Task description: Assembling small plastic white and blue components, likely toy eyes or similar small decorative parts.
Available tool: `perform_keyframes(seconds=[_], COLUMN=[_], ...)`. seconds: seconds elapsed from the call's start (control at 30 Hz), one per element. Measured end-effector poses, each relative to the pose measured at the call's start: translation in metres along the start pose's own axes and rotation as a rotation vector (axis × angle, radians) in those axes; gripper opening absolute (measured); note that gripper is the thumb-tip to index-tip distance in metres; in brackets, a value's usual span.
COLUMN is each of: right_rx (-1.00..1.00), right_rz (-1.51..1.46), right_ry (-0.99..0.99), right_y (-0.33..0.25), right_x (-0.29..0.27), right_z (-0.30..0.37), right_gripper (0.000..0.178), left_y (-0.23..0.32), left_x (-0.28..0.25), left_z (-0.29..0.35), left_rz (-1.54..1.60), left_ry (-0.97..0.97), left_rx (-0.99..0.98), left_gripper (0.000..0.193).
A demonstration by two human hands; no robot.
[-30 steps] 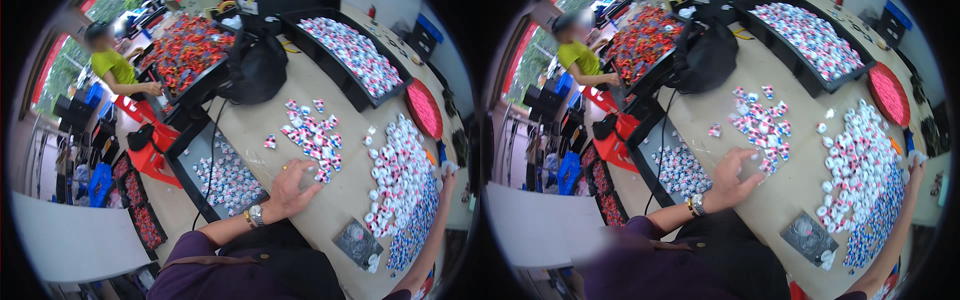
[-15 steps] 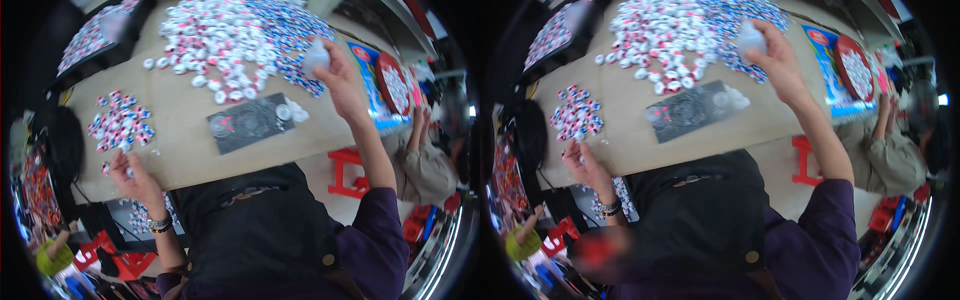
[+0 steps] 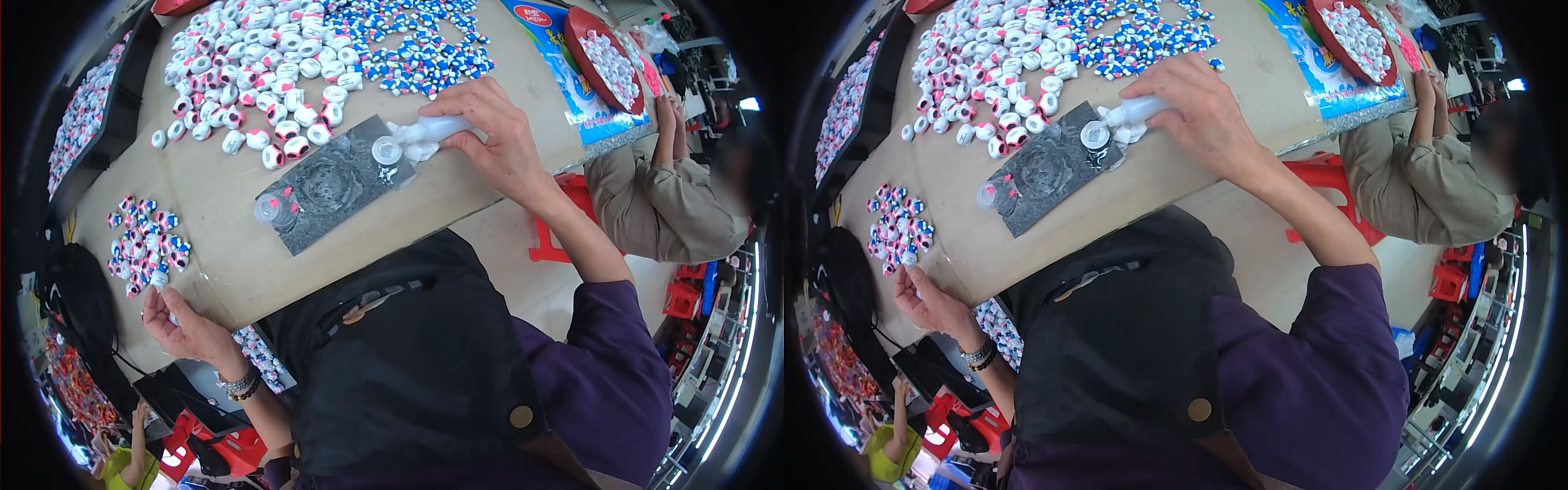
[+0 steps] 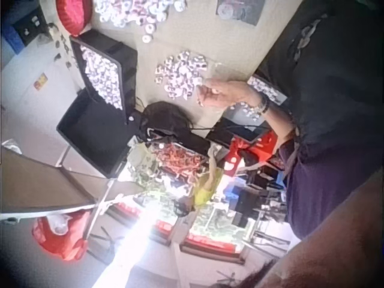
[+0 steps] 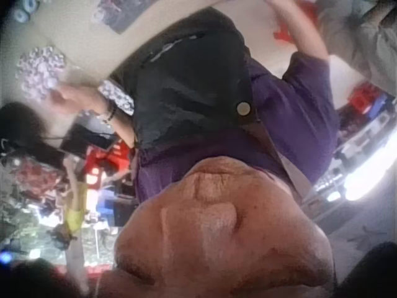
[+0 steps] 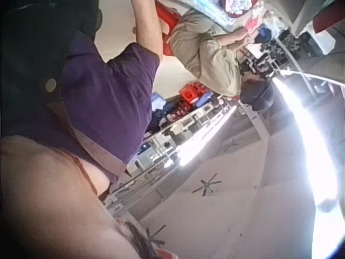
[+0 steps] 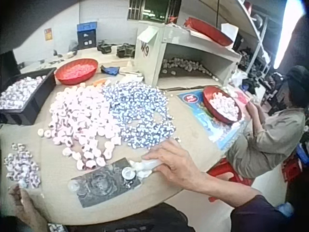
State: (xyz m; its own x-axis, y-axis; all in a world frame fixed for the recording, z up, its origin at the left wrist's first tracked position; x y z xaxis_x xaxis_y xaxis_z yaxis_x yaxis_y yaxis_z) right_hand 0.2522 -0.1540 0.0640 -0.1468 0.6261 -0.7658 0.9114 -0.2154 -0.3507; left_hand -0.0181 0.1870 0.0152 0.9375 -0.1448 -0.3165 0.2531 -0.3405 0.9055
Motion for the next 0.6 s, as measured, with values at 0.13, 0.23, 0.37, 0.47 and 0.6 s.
perform_keyframes(seconds=[0.13,0.23,0.37,0.47,0.6], right_rx=[-0.083,-0.144,-0.164,-0.181,-0.161], right_rz=[0.079,0.116,0.126,0.144,0.112], right_ry=[0.022,0.052,0.054,0.044,0.046], right_y=[-0.0065,-0.0093,-0.0110,-0.0116,-0.0090], right_x=[-0.0028,-0.0024,-0.0051,-0.0048,-0.0045], right_z=[-0.0028,-0.0035,-0.0046,-0.0042,-0.0055], right_gripper=[0.042,0.040,0.039,0.038,0.038], left_y=[-0.0017,0.0037,0.0000,0.0003,-0.0014], left_x=[0.0022,0.0030,0.0004,0.0011,0.0016], left_z=[-0.0023,-0.0008,-0.0009,0.0008,-0.0007], left_rz=[0.014,-0.046,-0.022,-0.032,-0.024], left_ry=[-0.015,0.012,0.001,0.001,0.001], left_rx=[-0.005,0.010,0.002,0.002,0.001], left_gripper=[0.024,0.024,0.023,0.023,0.022])
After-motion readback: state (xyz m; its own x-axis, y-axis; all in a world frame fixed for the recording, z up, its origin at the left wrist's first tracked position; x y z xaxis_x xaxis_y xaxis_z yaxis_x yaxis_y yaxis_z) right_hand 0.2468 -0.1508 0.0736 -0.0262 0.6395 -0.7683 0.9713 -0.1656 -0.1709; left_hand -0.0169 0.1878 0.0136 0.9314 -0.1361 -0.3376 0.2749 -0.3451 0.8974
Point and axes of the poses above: each hand's wrist, its own z-axis away from the middle knuckle, its own x-axis out of the palm, y = z × x, the point moved 9 cm from there along -z, towards the middle knuckle, and after that the axes turned 13 degrees about -x, right-handed, at the moved point
